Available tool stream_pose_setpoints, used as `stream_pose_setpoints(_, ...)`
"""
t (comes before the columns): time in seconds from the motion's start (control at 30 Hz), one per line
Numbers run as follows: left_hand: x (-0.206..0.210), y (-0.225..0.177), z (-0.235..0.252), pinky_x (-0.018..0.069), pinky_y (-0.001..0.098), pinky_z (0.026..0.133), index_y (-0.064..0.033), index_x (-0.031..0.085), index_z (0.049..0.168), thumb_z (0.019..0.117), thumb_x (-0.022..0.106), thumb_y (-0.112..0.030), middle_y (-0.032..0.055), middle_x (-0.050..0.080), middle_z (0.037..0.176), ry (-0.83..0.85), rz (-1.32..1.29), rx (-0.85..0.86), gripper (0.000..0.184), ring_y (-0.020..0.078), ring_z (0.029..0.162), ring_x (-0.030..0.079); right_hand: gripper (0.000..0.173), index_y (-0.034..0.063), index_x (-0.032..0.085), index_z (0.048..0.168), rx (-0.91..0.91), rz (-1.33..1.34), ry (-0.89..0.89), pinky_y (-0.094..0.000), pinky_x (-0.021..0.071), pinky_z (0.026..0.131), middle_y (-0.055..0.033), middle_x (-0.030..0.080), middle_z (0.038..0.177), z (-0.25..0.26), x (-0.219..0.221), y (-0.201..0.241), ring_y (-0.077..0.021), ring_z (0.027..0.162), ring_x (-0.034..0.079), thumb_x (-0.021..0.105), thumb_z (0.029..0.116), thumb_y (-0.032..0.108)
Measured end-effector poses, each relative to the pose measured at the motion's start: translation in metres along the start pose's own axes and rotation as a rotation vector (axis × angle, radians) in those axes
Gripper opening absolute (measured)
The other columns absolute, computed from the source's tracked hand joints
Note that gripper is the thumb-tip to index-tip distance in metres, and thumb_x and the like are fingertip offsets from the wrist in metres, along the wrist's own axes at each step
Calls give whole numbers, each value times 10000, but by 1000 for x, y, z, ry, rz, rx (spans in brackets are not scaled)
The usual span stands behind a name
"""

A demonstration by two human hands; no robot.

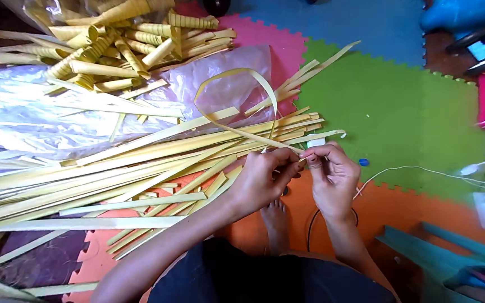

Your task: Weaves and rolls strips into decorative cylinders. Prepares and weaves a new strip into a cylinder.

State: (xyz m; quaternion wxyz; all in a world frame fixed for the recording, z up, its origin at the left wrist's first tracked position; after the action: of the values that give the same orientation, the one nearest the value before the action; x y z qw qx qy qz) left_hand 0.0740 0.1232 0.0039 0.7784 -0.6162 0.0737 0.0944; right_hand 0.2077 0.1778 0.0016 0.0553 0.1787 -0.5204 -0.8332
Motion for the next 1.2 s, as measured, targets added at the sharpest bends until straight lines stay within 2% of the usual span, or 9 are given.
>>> stream_pose_setpoints(0.17,-7,8,0,641,268,637,30,660,1009,1004,612,-22,63,725,806,-69,-115,-113,71,98,684,726,264,131,758,1068,69,217,8,-311,640,834,12,761,1042,-8,-1,-12,-124,921,740,835,823,70)
stream_pose_setpoints(0.3,-10,15,1,634,261,596,19,676,932,1040,592,-101,55,718,733,-60,-108,-276,182,93,620,716,54,19,776,916,-279,-179,-108,-251,631,768,-74,769,987,-22,-3,11,-124,906,745,750,877,-7)
stream_pose_setpoints(0.47,-13,11,1,603,241,585,6,672,987,1041,571,-104,41,702,743,48,-205,-270,158,81,622,683,116,-30,775,932,-483,-375,-35,-269,599,890,-150,751,1044,-26,4,21,-176,1015,726,673,889,-63)
stream_pose_setpoints(0.63,-12,7,2,643,263,679,16,663,1031,987,651,-31,58,747,841,-11,-73,-229,65,96,718,739,259,67,702,1231,31,36,171,-230,596,800,12,728,1137,-3,-2,-3,-57,950,698,593,997,85)
stream_pose_setpoints(0.7,-9,3,3,624,244,648,8,668,999,979,665,-41,46,735,794,-28,25,-208,53,78,675,721,266,110,718,1215,187,174,176,-235,596,786,34,702,1055,1,1,-12,-59,894,679,626,974,49)
stream_pose_setpoints(0.83,-2,6,5,613,239,650,-19,661,973,983,674,-88,35,717,788,-21,104,-156,71,73,674,709,170,125,685,959,184,166,41,-180,577,720,76,702,921,-1,4,-16,3,787,658,642,936,-39)
stream_pose_setpoints(0.93,-3,15,2,570,211,594,-51,632,938,993,667,-120,11,698,771,15,42,-212,95,58,637,670,146,134,637,979,255,200,128,-185,561,727,63,665,922,-4,8,-19,-9,806,639,579,973,1)
stream_pose_setpoints(1.07,2,24,0,444,145,489,-44,549,899,1039,550,-57,7,604,663,142,-336,-333,140,20,516,535,260,170,663,1215,206,316,339,-250,583,905,55,653,1198,-8,11,-13,-65,1066,654,691,973,259)
stream_pose_setpoints(1.2,9,24,1,447,151,453,-27,578,849,1026,566,-25,30,649,654,153,-418,-337,178,23,476,543,125,193,693,1049,133,269,146,-208,593,786,78,677,1056,-12,6,-13,-35,934,672,713,959,277)
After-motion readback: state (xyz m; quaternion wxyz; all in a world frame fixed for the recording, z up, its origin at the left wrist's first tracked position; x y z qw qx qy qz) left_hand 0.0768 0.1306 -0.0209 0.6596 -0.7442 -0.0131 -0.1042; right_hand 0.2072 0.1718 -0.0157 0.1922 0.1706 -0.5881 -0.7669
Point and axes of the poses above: each hand's wrist, its own z-axis towards the middle knuckle, its own x-axis out of the palm, y = z × x, the point moved 7 cm from there along z, towards the middle knuckle
